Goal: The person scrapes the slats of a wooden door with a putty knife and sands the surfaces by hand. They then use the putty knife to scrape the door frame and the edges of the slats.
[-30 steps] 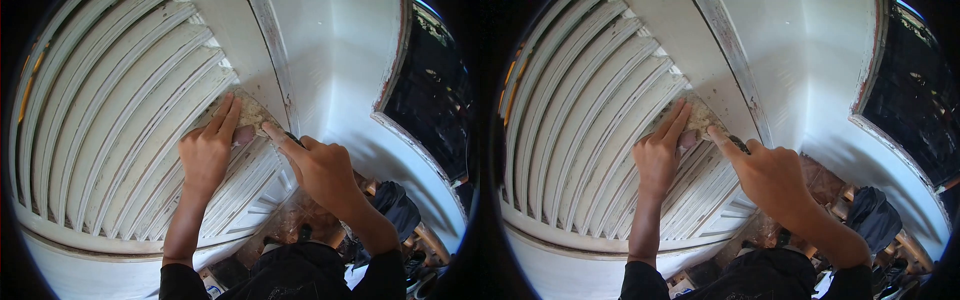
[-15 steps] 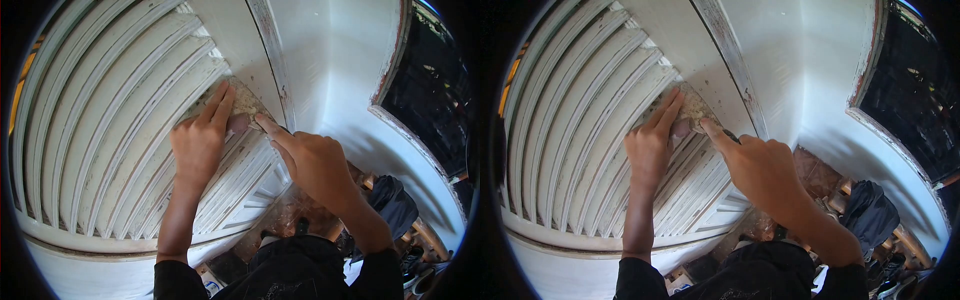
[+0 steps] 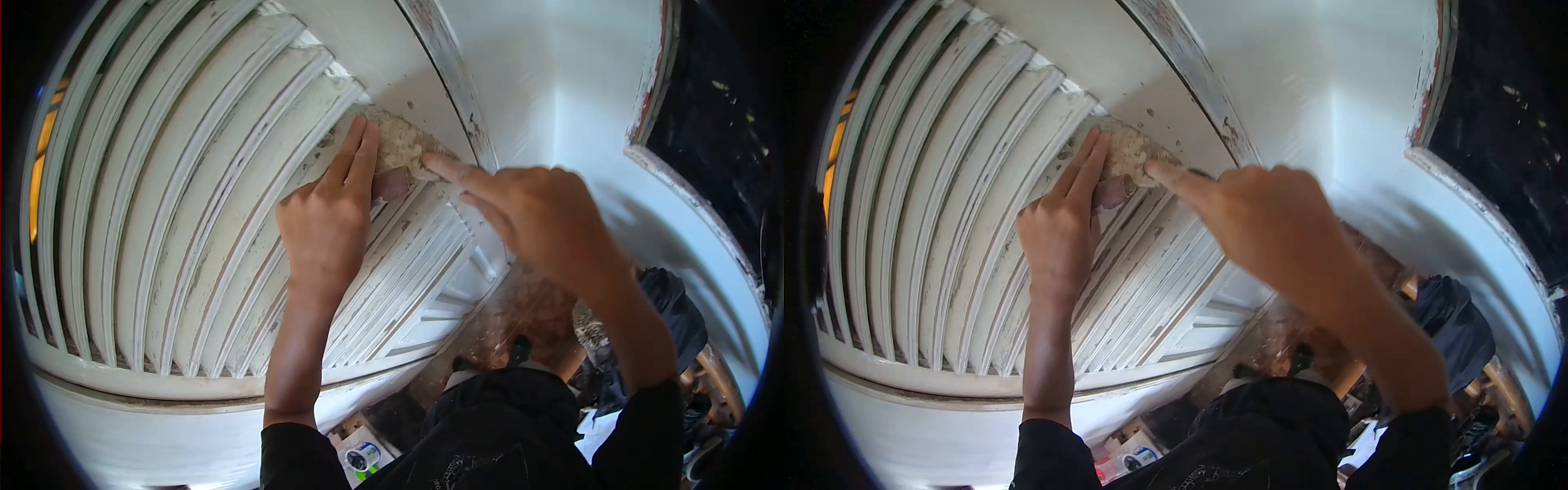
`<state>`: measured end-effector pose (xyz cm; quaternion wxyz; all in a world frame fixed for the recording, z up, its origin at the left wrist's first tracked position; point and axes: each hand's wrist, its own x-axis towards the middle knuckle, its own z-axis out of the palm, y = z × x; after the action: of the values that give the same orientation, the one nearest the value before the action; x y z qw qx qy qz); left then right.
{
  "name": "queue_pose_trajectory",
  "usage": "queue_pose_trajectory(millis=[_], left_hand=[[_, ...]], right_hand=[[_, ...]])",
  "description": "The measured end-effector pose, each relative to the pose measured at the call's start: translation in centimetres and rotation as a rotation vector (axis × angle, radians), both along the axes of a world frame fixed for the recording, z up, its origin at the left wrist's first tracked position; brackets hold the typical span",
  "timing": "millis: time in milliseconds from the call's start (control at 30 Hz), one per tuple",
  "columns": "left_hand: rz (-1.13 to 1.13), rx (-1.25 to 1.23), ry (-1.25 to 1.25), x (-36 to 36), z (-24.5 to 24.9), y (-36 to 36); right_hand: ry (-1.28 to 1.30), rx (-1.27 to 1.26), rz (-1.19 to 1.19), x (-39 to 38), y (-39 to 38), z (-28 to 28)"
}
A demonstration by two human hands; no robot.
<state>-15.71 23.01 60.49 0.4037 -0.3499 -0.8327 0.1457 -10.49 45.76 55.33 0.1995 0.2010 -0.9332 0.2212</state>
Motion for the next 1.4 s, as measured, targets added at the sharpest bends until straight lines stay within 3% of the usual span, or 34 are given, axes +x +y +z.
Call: queue_pose_trajectory(millis=[200, 400, 467, 767, 1033, 1167, 1267, 1333, 1400], left_hand=[[0.042, -0.096, -0.085, 0.3, 0.1, 0.5], [0.183, -0.147, -0.088, 0.8, 0.4, 1.5], [0.094, -0.168, -0.05, 0.1, 0.5, 0.7], [0.1, -0.219, -0.002, -0.4, 1.0, 0.6], [0.088, -0.228, 0.023, -0.5, 1.6, 0.3], [0.159, -0.27, 0.0, 0.1, 1.8, 0.6], [0.141, -0.266, 0.038, -0.5, 2.1, -0.1], [0.097, -0.307, 0.04, -0.4, 2.1, -0.2], [0.261, -0.3, -0.047, 0.5, 2.1, 0.3]], right_hand=[[0.218, 0.063, 0.066, -2.8, 3.6, 0.0], [0.08, 0.05, 0.082, -3.3, 3.9, -0.4], [0.038, 0.027, 0.094, -3.5, 3.4, -0.7], [0.078, 0.135, 0.13, -4.2, 3.7, -0.2], [0.271, 0.149, 0.072, -4.2, 2.6, 0.0], [0.198, 0.099, 0.127, -3.8, 2.8, 0.2], [0.311, 0.043, 0.1, -3.6, 1.7, -0.3], [0.177, 0.163, -0.011, -1.6, 1.0, 0.8], [0.166, 0.266, -0.002, -1.4, 1.0, 0.7]])
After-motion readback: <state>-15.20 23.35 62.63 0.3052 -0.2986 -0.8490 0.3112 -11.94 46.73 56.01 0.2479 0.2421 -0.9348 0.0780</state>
